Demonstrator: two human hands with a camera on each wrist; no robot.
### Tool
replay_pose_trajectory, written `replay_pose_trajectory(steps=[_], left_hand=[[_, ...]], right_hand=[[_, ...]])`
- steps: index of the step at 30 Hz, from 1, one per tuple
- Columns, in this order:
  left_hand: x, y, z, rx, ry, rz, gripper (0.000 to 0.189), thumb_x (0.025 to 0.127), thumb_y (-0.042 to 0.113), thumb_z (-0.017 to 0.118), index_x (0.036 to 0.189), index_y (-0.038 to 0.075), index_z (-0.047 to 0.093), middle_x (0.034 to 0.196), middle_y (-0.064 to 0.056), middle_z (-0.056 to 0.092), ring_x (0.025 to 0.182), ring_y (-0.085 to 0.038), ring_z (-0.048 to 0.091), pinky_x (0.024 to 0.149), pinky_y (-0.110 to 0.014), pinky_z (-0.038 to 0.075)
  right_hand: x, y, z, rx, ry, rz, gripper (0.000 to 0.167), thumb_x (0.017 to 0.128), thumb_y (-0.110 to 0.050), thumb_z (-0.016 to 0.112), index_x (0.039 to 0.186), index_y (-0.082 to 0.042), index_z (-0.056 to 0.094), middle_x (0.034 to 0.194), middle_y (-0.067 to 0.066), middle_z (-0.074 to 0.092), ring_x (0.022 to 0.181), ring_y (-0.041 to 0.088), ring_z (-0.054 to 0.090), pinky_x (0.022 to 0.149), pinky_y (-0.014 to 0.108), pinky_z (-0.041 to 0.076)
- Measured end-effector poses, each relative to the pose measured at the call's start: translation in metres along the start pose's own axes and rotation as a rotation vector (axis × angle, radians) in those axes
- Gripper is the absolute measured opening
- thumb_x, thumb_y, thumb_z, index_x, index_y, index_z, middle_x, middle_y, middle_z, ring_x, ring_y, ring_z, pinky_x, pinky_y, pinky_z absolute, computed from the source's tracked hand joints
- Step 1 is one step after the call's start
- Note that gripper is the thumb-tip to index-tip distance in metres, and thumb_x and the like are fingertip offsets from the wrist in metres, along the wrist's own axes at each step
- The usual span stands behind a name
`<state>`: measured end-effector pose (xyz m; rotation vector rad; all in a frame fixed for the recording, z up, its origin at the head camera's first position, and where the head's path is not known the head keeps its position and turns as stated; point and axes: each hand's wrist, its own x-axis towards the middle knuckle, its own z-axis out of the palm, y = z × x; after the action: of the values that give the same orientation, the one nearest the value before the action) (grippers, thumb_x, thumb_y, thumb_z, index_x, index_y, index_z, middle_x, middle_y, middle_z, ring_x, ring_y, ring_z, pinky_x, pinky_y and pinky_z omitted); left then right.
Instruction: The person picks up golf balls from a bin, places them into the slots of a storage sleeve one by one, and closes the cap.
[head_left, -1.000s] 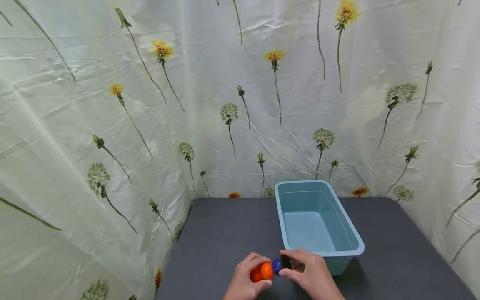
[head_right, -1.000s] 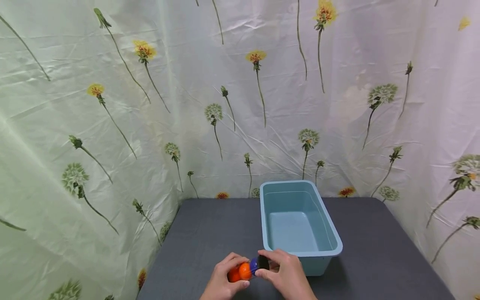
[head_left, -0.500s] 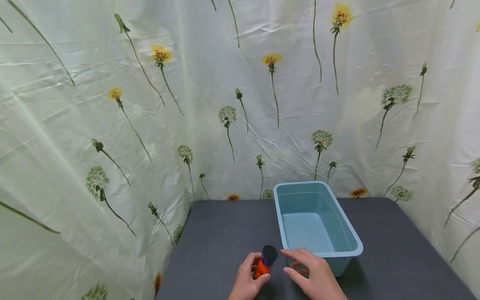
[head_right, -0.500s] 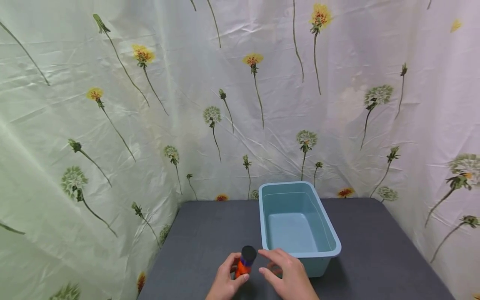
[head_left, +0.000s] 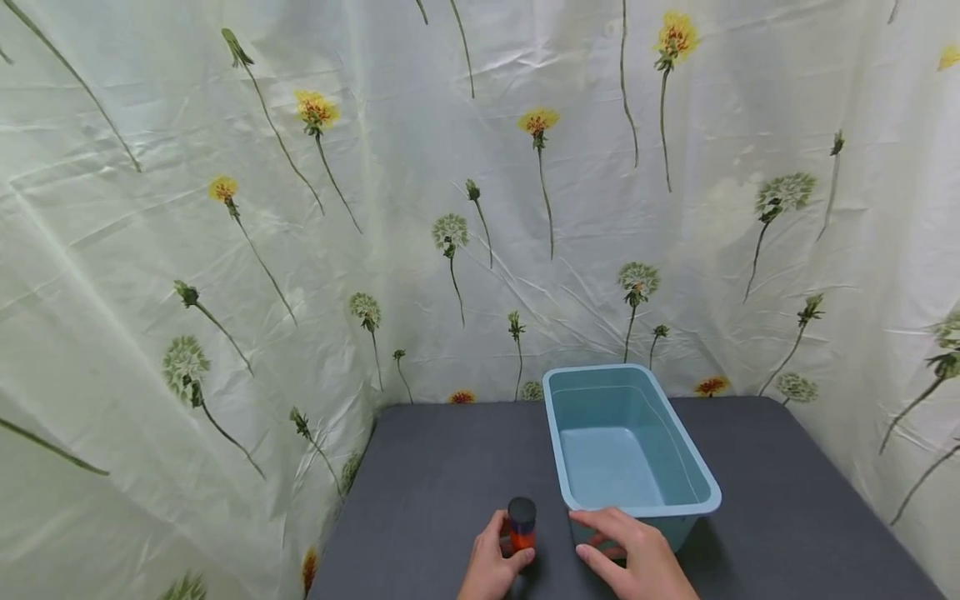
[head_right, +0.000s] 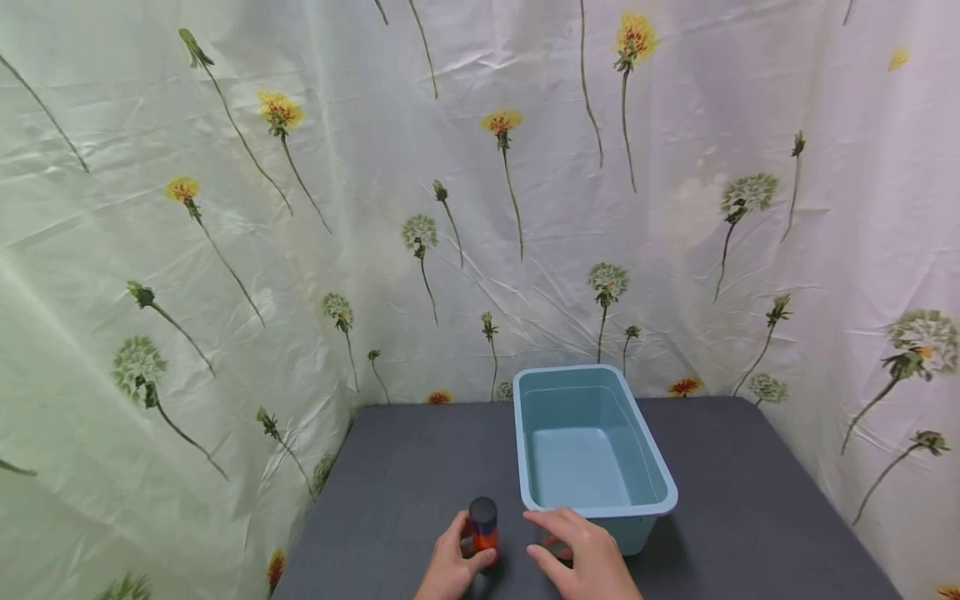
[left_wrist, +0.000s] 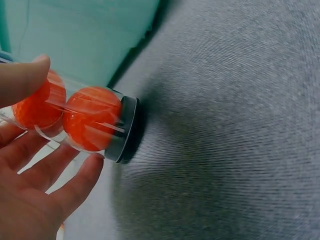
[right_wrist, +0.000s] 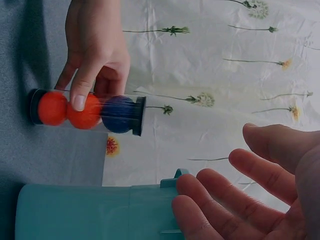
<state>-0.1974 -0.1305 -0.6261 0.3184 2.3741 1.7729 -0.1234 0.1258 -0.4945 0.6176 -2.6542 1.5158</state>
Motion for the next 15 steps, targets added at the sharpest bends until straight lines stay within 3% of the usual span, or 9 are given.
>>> replay_pose_trajectory(steps=[7, 15], left_hand=[[0.0004, -0.0064, 0.0017, 0.006, 0.016, 0.004, 0.051, 0.081, 0.008, 0.083, 0.123, 0.011, 0.055, 0.112, -0.003, 0.064, 0.106, -0.03, 0.062, 0.085, -0.046, 0.055], [-0.002, -0.0062, -0.0053, 0.057, 0.019, -0.005, 0.056, 0.08, 0.01, 0.085, 0.126, 0.011, 0.052, 0.113, -0.004, 0.063, 0.104, -0.03, 0.062, 0.084, -0.05, 0.054]], right_hand=[[-0.004, 0.0009, -0.0001, -0.014, 0.018, -0.034, 0.038, 0.096, -0.043, 0.066, 0.129, -0.023, 0.067, 0.114, 0.001, 0.066, 0.087, 0.003, 0.064, 0.069, 0.026, 0.056], [-0.0066, -0.0039, -0.0078, -0.112, 0.13, -0.069, 0.033, 0.094, -0.038, 0.071, 0.125, -0.027, 0.069, 0.106, -0.009, 0.066, 0.084, -0.001, 0.063, 0.067, 0.025, 0.056]])
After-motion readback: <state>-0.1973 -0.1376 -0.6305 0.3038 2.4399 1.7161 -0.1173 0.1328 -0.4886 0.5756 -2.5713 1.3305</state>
